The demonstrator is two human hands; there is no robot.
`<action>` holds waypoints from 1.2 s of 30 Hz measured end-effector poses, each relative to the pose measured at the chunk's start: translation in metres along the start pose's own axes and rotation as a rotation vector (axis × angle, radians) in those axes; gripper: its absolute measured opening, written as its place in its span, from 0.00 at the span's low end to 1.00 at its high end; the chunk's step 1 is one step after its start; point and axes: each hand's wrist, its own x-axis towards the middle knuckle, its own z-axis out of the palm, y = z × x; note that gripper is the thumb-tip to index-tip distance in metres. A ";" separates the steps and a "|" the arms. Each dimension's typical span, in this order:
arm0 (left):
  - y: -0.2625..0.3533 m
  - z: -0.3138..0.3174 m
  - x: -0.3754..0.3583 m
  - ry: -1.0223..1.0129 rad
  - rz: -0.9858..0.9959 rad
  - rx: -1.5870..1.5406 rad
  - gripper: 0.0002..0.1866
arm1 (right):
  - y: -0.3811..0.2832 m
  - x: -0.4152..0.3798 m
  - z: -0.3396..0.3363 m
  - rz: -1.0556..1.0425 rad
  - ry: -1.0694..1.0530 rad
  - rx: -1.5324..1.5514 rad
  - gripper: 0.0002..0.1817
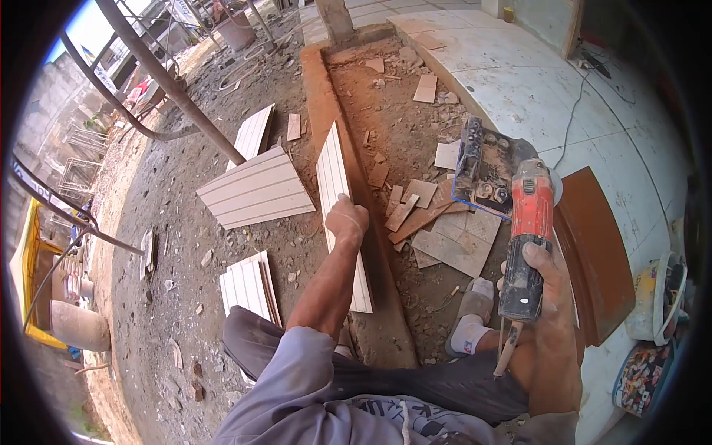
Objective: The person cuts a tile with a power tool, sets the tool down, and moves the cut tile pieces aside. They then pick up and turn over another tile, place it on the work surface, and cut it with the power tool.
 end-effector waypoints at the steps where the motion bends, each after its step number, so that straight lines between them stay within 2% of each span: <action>1: 0.010 0.007 -0.001 -0.068 0.028 0.015 0.22 | -0.001 0.006 0.004 -0.018 0.019 -0.003 0.29; 5: 0.020 0.081 -0.012 -0.029 0.137 0.028 0.30 | -0.001 0.006 0.002 0.008 -0.002 -0.043 0.28; 7: 0.024 0.099 -0.014 0.099 0.211 0.102 0.31 | -0.005 0.002 0.013 0.016 0.061 -0.019 0.21; 8: 0.025 0.108 -0.007 -0.050 0.161 0.103 0.35 | -0.005 0.007 0.013 0.032 0.045 -0.030 0.21; 9: 0.025 0.106 -0.009 -0.060 0.165 0.102 0.35 | -0.006 0.006 0.012 0.036 0.055 -0.034 0.21; 11: 0.017 0.102 -0.012 -0.048 0.228 -0.082 0.41 | -0.008 0.004 0.012 0.067 0.043 -0.059 0.22; 12: 0.006 0.102 -0.010 -0.008 0.259 -0.021 0.44 | -0.008 0.004 0.011 0.077 0.045 -0.061 0.22; 13: -0.010 0.101 -0.007 0.024 0.238 -0.022 0.43 | -0.007 0.005 0.011 0.055 0.050 -0.070 0.23; 15: -0.050 0.098 -0.006 0.131 0.064 -0.002 0.42 | -0.001 0.012 0.016 0.040 0.031 -0.066 0.24; 17: -0.099 0.085 -0.019 0.135 -0.132 0.010 0.40 | 0.002 0.012 0.015 -0.022 0.068 -0.090 0.29; 19: -0.146 0.077 -0.041 0.075 -0.318 0.075 0.43 | 0.006 0.015 0.007 -0.017 -0.008 -0.076 0.27; 21: -0.156 0.055 -0.057 -0.151 -0.582 -0.111 0.45 | 0.012 0.015 0.006 -0.017 0.025 -0.059 0.25; 22: -0.171 0.060 -0.053 -0.135 -0.587 -0.114 0.45 | 0.014 0.019 0.007 -0.022 0.010 -0.053 0.25; 24: -0.187 0.076 -0.045 -0.319 -0.482 -0.236 0.47 | 0.018 0.016 0.003 -0.010 0.005 -0.089 0.23; 25: -0.187 0.082 -0.053 -0.325 -0.482 -0.241 0.47 | 0.018 0.012 0.003 -0.010 0.007 -0.096 0.23; 27: -0.182 0.091 -0.065 -0.282 -0.501 -0.341 0.47 | 0.021 0.011 0.007 0.004 0.009 -0.134 0.24; 29: -0.170 0.100 -0.076 -0.192 -0.434 -0.354 0.46 | 0.025 0.014 0.013 -0.022 -0.008 -0.141 0.25; 32: -0.177 0.103 -0.069 -0.281 -0.396 -0.307 0.43 | 0.020 0.010 0.016 -0.027 -0.044 -0.138 0.24; 36: -0.168 0.106 -0.064 -0.127 -0.455 -0.388 0.40 | 0.021 0.014 0.017 -0.012 -0.057 -0.150 0.23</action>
